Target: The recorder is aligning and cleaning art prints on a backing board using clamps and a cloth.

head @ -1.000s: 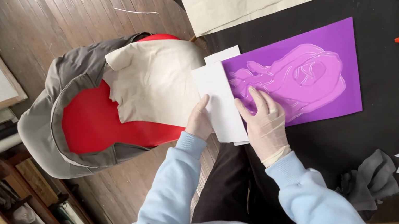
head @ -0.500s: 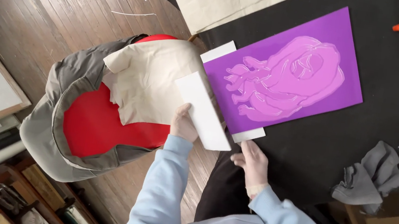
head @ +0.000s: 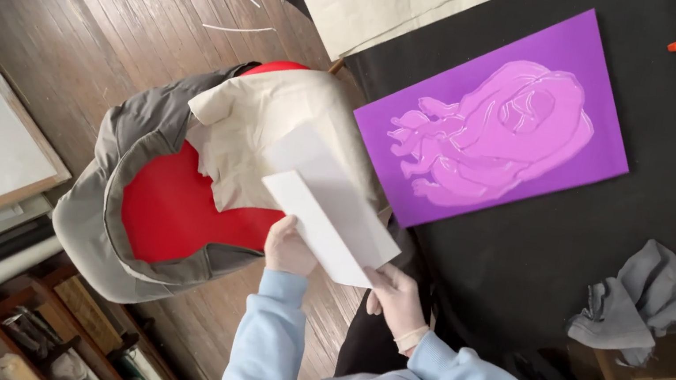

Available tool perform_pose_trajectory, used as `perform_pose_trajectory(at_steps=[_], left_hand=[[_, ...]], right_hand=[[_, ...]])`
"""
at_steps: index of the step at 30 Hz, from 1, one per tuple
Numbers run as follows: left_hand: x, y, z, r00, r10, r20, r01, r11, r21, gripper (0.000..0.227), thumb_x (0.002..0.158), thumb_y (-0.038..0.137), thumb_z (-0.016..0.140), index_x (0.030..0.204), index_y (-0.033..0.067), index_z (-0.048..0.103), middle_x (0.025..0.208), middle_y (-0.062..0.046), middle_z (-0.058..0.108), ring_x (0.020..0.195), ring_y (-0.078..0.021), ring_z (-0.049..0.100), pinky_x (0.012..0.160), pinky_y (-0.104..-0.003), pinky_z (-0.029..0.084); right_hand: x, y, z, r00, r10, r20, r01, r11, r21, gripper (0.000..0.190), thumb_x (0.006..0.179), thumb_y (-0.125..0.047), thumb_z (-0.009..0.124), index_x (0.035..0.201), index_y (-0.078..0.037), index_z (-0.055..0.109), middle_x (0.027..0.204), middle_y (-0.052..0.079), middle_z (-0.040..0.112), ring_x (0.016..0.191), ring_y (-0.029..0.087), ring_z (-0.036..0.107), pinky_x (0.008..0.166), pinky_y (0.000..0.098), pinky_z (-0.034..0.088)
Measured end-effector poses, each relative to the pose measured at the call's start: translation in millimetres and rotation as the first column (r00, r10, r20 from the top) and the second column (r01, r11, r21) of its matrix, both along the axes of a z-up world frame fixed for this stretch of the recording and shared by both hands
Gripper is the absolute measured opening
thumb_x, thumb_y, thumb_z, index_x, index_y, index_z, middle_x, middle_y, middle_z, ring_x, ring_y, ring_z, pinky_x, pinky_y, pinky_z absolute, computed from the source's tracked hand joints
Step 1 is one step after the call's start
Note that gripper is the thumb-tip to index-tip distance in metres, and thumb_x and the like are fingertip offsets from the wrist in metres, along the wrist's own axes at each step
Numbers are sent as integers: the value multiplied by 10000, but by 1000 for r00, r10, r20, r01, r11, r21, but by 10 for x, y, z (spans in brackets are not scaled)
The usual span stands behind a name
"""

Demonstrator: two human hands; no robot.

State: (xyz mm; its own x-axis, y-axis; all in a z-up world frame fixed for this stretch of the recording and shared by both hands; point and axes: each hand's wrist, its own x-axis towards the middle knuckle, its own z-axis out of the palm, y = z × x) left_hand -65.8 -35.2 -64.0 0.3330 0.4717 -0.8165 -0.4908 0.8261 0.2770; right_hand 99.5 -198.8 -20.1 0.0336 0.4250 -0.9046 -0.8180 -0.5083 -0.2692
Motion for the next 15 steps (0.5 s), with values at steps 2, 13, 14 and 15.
perform_pose_trajectory(at_steps=[2, 13, 14, 15], left_hand=[[-69, -11, 188, 996, 66, -68, -66, 998, 2, 573, 861, 264, 666, 1379, 39, 570, 1379, -116, 628, 1293, -326, 577, 1135, -499, 421], [1845, 554, 871, 943, -180, -281, 290, 859, 423, 641, 998, 215, 589, 1562, 20, 355, 1445, -140, 552, 1262, -248, 571, 1073, -393, 469], [2143, 597, 859, 933, -218, -287, 340, 797, 500, 683, 1000, 185, 598, 1595, 29, 300, 1489, -124, 513, 1305, -223, 530, 1104, -363, 440], [2438, 671, 937, 934, -223, -280, 341, 793, 505, 683, 1000, 185, 598, 1595, 29, 300, 1489, -124, 513, 1305, -223, 530, 1104, -363, 440]], right_hand=[[-63, -26, 14, 985, 141, 99, -146, 988, 50, 268, 984, -192, 661, 1148, -2, 755, 681, 58, 634, 501, 92, 529, 487, 236, 408], [1519, 450, 758, 942, -21, 335, -168, 834, 525, 659, 904, -90, 726, 1492, -28, 435, 1338, 122, 605, 1202, 188, 615, 1008, 327, 529], [1607, 460, 724, 914, 28, 405, -168, 935, 313, 662, 884, -50, 741, 1494, -17, 488, 1279, 140, 657, 1134, 196, 658, 981, 337, 563], [1764, 558, 751, 911, 21, 412, -164, 935, 315, 662, 884, -50, 741, 1494, -17, 488, 1279, 140, 657, 1134, 196, 658, 981, 337, 563]])
